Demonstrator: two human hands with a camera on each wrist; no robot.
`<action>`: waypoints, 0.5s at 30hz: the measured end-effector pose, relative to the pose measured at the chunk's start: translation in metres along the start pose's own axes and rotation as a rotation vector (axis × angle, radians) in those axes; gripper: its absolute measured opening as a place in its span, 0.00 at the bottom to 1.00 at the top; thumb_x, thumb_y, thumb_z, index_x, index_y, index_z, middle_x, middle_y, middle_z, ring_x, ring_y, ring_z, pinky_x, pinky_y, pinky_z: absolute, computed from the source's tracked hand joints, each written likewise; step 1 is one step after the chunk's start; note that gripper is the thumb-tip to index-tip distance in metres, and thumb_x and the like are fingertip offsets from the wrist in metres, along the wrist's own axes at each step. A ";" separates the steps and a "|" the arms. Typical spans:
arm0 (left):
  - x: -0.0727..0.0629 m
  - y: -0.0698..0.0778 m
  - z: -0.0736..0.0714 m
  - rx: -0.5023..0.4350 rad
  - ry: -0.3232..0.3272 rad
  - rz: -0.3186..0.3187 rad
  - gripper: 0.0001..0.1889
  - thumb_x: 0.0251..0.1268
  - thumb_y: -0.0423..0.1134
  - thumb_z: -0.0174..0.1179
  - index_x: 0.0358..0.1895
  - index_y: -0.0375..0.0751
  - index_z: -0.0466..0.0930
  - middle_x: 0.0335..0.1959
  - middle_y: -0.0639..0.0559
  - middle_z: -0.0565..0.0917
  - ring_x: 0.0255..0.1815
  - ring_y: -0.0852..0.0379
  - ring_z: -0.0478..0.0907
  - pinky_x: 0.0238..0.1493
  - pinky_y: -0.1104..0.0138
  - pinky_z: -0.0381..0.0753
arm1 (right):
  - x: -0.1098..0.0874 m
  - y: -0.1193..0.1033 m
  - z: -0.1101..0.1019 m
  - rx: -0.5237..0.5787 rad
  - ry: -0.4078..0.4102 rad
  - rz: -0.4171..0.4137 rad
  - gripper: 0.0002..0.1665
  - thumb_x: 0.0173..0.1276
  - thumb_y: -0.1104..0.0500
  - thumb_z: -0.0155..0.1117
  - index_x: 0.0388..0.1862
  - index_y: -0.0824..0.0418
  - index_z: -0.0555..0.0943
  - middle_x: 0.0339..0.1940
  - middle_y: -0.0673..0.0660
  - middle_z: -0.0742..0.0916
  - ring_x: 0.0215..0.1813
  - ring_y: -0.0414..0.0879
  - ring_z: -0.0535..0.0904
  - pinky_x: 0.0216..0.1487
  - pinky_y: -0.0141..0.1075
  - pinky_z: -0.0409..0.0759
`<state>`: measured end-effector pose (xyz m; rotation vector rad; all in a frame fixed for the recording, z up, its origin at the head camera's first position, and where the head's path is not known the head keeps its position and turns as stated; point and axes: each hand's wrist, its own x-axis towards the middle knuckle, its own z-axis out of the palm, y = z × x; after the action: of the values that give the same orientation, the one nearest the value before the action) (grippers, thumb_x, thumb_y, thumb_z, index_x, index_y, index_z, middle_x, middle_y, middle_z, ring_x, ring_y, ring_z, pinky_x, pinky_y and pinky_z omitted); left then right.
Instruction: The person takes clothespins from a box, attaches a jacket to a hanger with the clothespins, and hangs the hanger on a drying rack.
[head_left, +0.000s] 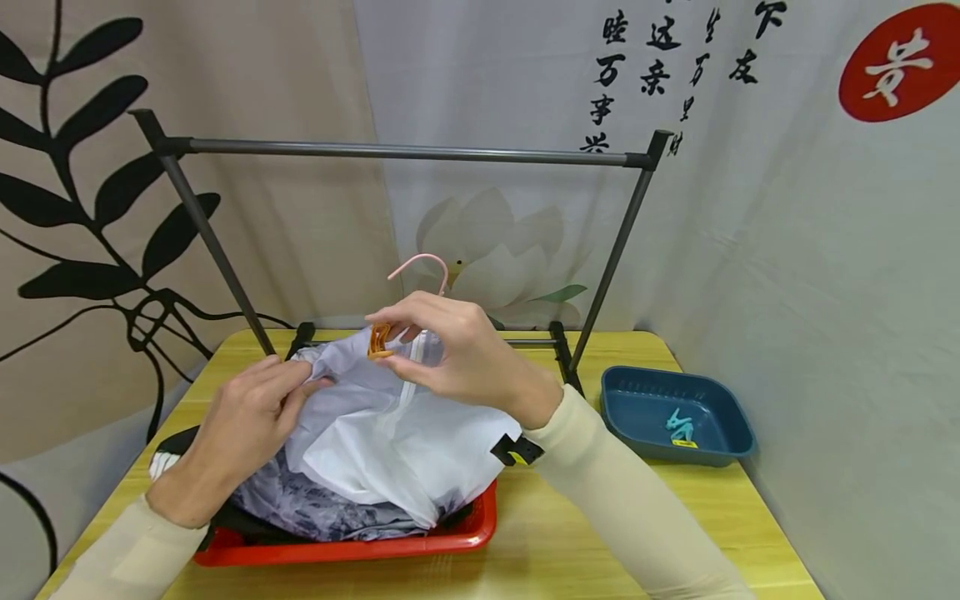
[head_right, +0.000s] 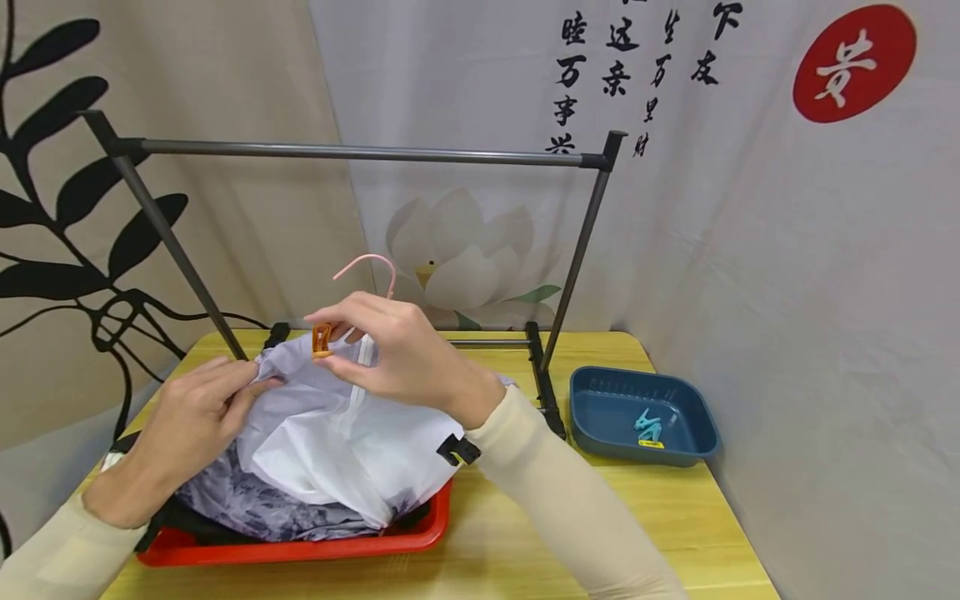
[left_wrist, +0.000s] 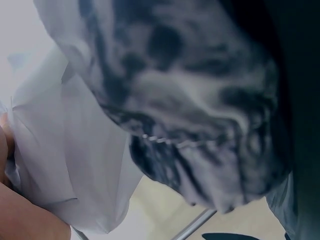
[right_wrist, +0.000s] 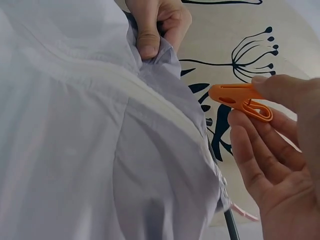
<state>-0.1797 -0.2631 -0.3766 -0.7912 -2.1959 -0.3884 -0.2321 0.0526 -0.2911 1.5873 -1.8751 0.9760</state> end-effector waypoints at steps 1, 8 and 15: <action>0.000 0.000 0.000 0.002 -0.001 -0.001 0.21 0.92 0.46 0.65 0.31 0.46 0.74 0.26 0.54 0.82 0.30 0.60 0.69 0.29 0.72 0.67 | 0.001 0.000 0.002 0.006 -0.003 0.002 0.22 0.74 0.69 0.82 0.65 0.68 0.90 0.58 0.60 0.96 0.51 0.45 0.94 0.60 0.29 0.90; 0.001 0.003 0.000 0.019 -0.010 -0.018 0.22 0.58 0.23 0.84 0.31 0.46 0.76 0.28 0.51 0.87 0.30 0.59 0.72 0.28 0.70 0.71 | 0.008 0.000 0.012 0.019 -0.035 0.013 0.20 0.76 0.68 0.80 0.65 0.68 0.90 0.59 0.59 0.96 0.54 0.44 0.94 0.62 0.27 0.90; 0.001 0.001 0.001 0.012 -0.001 -0.005 0.22 0.59 0.22 0.83 0.31 0.45 0.76 0.28 0.51 0.87 0.29 0.60 0.71 0.28 0.71 0.70 | 0.013 0.001 0.020 0.035 -0.058 0.014 0.20 0.77 0.66 0.80 0.65 0.68 0.90 0.59 0.60 0.95 0.54 0.45 0.94 0.62 0.28 0.90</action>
<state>-0.1794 -0.2614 -0.3765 -0.7802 -2.1991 -0.3773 -0.2346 0.0293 -0.2937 1.6414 -1.9197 0.9839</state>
